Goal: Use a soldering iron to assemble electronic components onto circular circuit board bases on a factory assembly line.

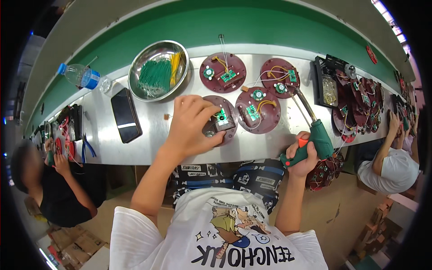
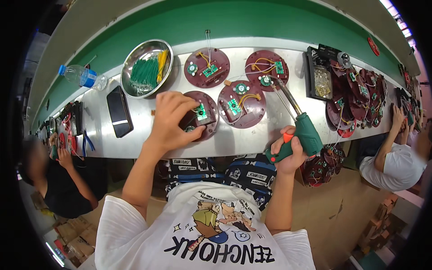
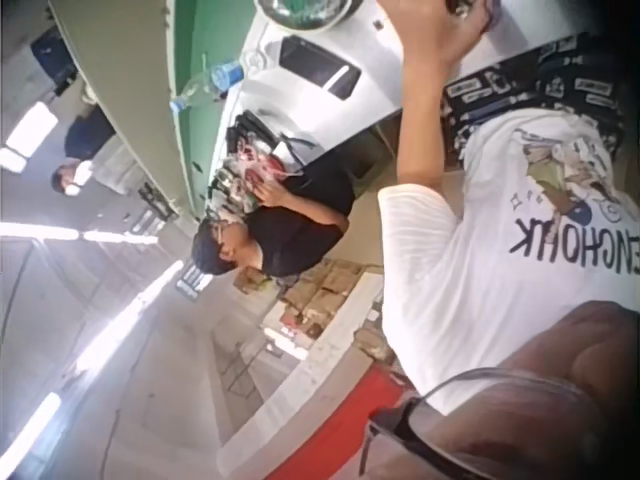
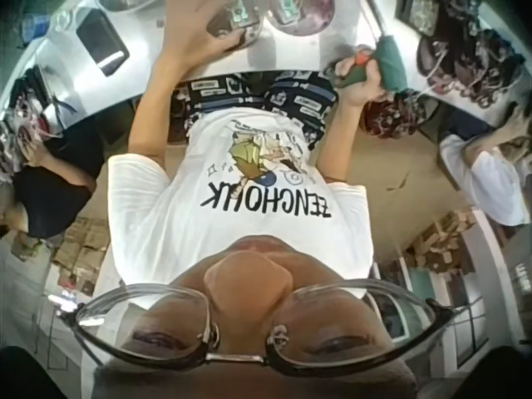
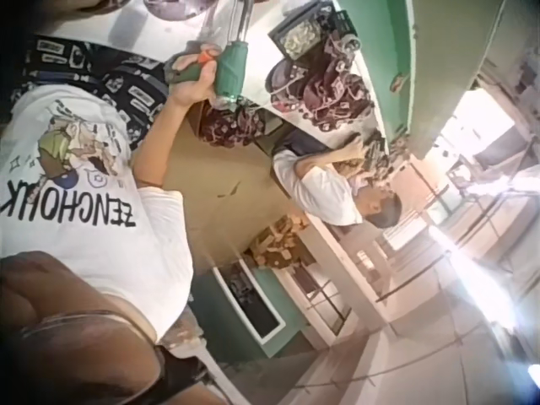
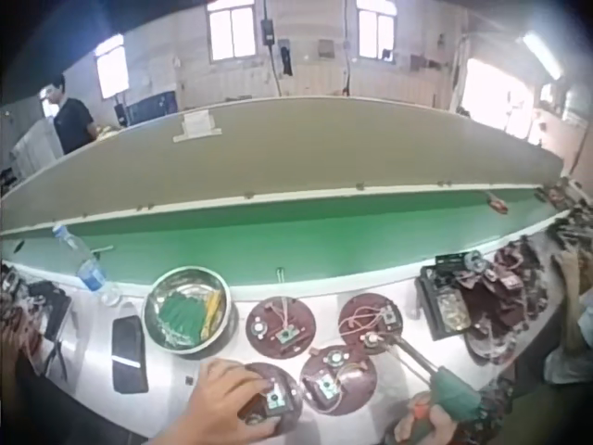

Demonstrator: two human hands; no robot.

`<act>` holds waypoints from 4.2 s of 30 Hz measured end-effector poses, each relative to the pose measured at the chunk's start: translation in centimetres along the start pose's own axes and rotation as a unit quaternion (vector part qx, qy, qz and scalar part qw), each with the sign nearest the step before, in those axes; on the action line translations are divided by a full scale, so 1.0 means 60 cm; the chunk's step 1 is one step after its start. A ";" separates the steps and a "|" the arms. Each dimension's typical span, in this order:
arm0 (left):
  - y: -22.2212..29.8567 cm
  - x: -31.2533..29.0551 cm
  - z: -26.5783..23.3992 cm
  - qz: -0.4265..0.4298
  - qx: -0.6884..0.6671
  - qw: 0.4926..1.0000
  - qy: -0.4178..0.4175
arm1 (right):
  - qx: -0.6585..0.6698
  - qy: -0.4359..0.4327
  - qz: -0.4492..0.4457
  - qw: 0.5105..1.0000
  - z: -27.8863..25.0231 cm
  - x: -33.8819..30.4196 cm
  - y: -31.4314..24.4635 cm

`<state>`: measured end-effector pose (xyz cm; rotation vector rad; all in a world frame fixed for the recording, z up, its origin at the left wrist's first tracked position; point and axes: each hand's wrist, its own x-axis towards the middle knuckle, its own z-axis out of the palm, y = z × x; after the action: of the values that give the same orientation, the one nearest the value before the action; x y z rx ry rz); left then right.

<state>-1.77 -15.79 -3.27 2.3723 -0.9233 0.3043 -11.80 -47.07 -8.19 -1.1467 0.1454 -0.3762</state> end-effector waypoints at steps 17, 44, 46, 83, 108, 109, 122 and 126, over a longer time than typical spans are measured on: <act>-0.095 0.174 -0.009 0.110 0.037 0.987 -0.111 | 0.052 0.045 -0.002 0.998 -0.001 -0.002 0.012; -0.178 0.087 -0.037 -0.348 0.199 0.909 0.112 | 0.018 0.050 -0.019 0.998 0.004 -0.002 0.013; -0.173 0.089 -0.048 -0.338 0.157 0.918 0.135 | 0.015 0.050 -0.019 0.998 0.004 -0.002 0.014; 0.012 -0.022 0.020 -0.099 -0.067 0.977 0.174 | -0.266 -0.209 -0.064 0.939 0.061 -0.055 0.017; -0.011 -0.030 0.067 -0.096 -0.005 0.971 0.219 | -0.328 -0.217 -0.012 0.920 0.086 -0.053 0.023; -0.011 -0.031 0.067 -0.096 -0.006 0.971 0.218 | -0.328 -0.217 -0.008 0.919 0.084 -0.051 0.022; -0.015 -0.029 0.066 -0.108 -0.016 0.970 0.218 | -0.250 -0.172 0.036 0.952 0.097 -0.060 0.023; -0.017 -0.029 0.068 -0.101 -0.018 0.969 0.224 | -0.241 -0.193 0.003 0.951 0.075 -0.061 0.036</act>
<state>-2.32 -16.62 -7.69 2.2044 -0.4671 0.6985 -13.39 -41.10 -8.63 -1.6807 -0.1118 -0.1016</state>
